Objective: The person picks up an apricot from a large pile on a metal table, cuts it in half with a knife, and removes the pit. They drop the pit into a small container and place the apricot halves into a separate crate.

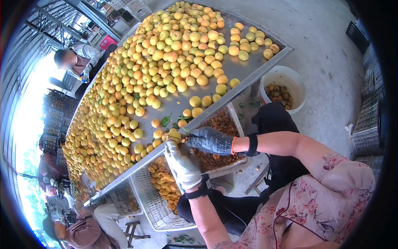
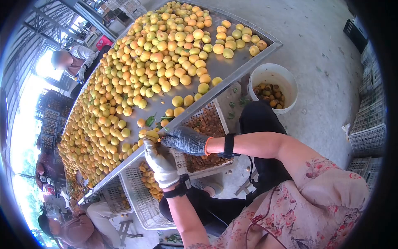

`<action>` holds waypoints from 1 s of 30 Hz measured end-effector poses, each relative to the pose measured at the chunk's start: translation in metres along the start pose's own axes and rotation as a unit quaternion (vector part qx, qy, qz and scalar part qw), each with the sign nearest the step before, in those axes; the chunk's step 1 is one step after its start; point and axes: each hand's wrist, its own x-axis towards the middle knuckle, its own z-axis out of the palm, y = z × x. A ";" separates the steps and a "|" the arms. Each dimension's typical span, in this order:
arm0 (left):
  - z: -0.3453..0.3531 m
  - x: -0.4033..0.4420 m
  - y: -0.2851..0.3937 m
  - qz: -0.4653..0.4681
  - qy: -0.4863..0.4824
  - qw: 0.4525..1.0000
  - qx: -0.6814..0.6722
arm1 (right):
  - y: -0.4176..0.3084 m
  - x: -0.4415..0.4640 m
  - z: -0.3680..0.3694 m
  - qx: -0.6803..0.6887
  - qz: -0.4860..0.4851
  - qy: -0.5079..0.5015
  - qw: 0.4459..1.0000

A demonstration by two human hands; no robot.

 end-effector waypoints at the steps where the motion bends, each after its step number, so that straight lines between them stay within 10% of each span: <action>1: 0.002 -0.001 -0.002 -0.033 -0.012 0.993 -0.109 | 0.007 0.000 0.004 0.001 0.000 0.001 1.000; 7: -0.020 0.017 -0.023 -0.081 -0.090 0.956 -0.267 | 0.028 -0.006 0.010 -0.112 -0.051 0.010 0.992; 14: -0.034 0.022 0.001 0.016 0.046 0.965 -0.259 | 0.041 -0.014 0.004 -0.159 -0.107 0.018 0.981; 17: -0.018 0.011 -0.006 -0.001 0.049 0.998 -0.049 | 0.013 0.004 -0.006 0.039 0.008 0.110 0.993; 24: 0.031 -0.024 -0.034 0.139 0.072 0.959 0.236 | 0.019 0.020 0.017 -0.095 0.035 0.228 0.968; 30: 0.022 -0.006 -0.042 -0.046 0.068 0.996 -0.045 | 0.012 0.026 0.013 -0.203 -0.048 0.202 0.957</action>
